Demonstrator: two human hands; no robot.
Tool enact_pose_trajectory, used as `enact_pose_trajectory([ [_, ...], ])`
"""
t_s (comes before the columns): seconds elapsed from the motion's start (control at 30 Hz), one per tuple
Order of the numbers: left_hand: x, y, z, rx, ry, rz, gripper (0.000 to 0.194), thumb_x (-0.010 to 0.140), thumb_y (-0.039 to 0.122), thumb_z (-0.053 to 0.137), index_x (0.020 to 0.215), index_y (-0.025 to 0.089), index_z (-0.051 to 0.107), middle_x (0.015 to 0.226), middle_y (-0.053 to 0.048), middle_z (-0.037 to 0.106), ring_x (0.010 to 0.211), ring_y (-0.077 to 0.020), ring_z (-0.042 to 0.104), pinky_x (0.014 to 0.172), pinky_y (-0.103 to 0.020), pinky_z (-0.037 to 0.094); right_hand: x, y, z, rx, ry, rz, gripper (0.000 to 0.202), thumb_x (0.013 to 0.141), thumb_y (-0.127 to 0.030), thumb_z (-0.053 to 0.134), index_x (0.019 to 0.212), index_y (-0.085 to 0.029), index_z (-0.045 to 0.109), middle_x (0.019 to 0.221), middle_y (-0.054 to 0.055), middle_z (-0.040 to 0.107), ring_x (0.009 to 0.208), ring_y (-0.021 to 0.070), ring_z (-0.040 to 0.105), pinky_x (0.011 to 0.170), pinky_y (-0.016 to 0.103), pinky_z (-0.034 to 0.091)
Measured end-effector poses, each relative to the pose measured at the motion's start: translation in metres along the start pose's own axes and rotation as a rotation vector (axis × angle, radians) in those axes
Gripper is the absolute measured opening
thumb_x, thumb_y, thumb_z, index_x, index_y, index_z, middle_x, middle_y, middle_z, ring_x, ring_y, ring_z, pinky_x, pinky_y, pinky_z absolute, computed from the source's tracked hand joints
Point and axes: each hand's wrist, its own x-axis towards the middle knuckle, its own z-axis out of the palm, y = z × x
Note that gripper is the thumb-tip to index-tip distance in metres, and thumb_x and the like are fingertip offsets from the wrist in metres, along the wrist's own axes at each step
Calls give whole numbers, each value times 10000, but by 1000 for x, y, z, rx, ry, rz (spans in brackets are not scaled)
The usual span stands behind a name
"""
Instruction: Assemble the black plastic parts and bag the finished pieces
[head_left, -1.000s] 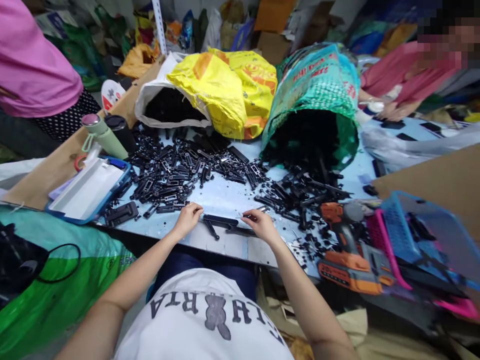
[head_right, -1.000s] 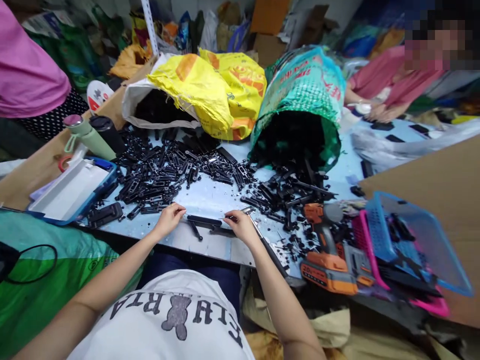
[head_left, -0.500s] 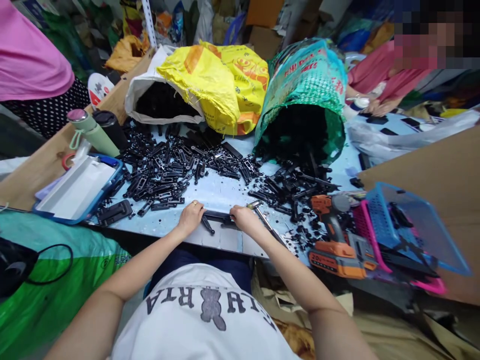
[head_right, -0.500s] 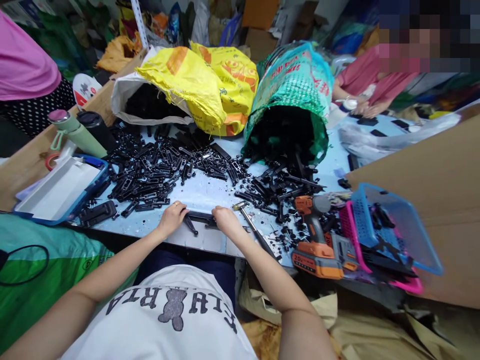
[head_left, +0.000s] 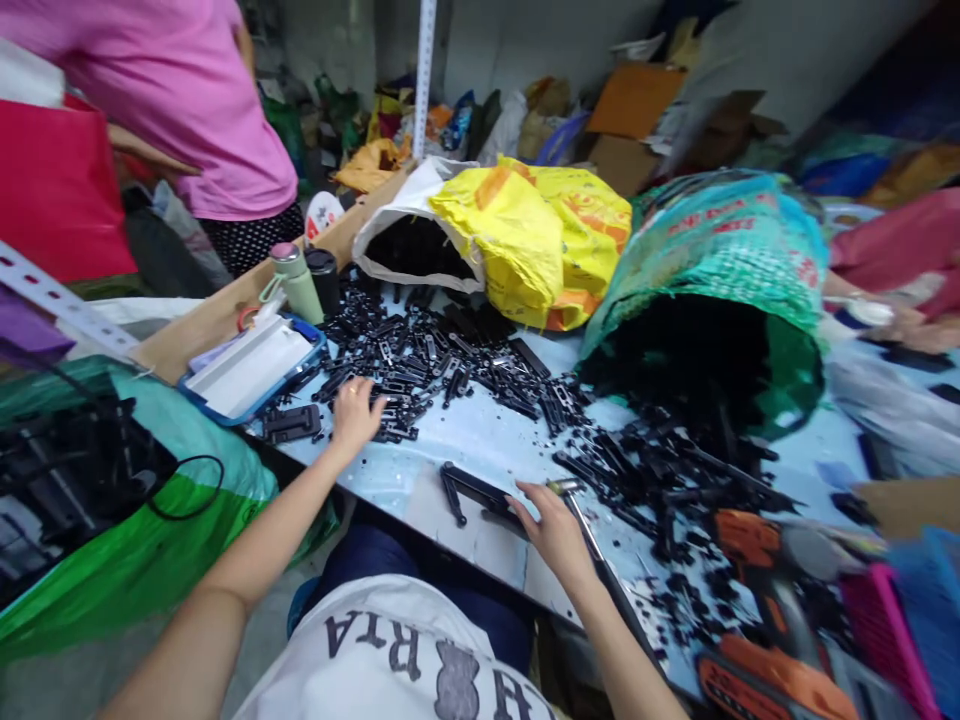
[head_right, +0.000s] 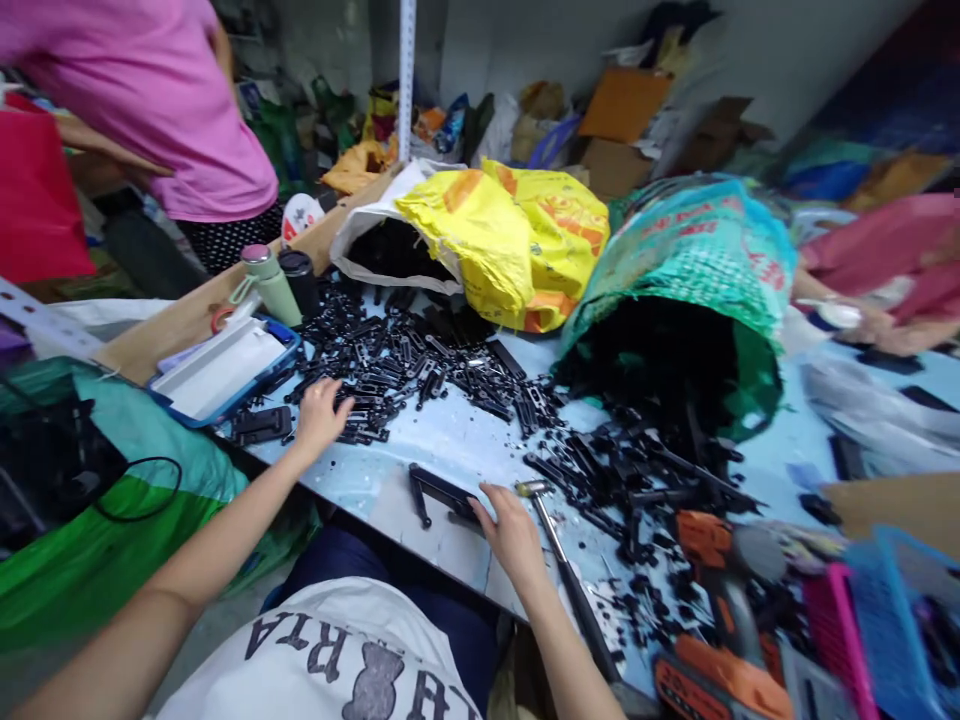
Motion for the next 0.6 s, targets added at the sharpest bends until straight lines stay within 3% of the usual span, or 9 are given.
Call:
enact_pose_trajectory([
  [0.1, 40, -62, -36, 61, 40, -292, 287, 866, 263, 473, 1080, 104, 577, 1150, -201, 540, 1135, -310, 470, 904, -452, 424, 4, -4, 7, 81, 31, -27, 353, 894, -456, 422, 975, -179, 626, 928, 101, 656, 865, 221, 621, 794, 350, 489],
  [0.2, 55, -104, -60, 80, 31, -381, 303, 868, 298, 509, 1112, 123, 546, 1129, -138, 547, 1025, -239, 542, 831, -407, 477, 12, -17, 15, 131, -15, -54, 330, 898, -438, 425, 969, -188, 628, 934, 97, 651, 868, 214, 618, 792, 344, 495],
  [0.3, 56, -125, -70, 111, 21, -427, 352, 871, 345, 505, 1173, 164, 503, 1196, -100, 521, 1031, -214, 536, 852, -432, 469, 21, -27, 23, 155, -76, -82, 320, 901, -428, 418, 957, -198, 634, 932, 89, 650, 860, 207, 618, 786, 339, 501],
  [0.43, 60, -146, -76, 152, -22, -471, 408, 887, 324, 421, 1274, 197, 450, 1370, -145, 412, 1267, -311, 340, 953, -549, 341, 26, -31, 29, 176, -134, -110, 317, 904, -423, 410, 954, -203, 633, 927, 82, 649, 854, 203, 619, 779, 333, 503],
  [0.6, 67, -166, -85, 348, -154, -453, 698, 806, 429, 510, 1386, 118, 277, 1452, -174, 268, 1327, -333, 226, 1020, -548, 242, 20, -27, 30, 192, -161, -102, 322, 907, -423, 404, 938, -199, 633, 920, 84, 651, 850, 205, 624, 777, 334, 504],
])
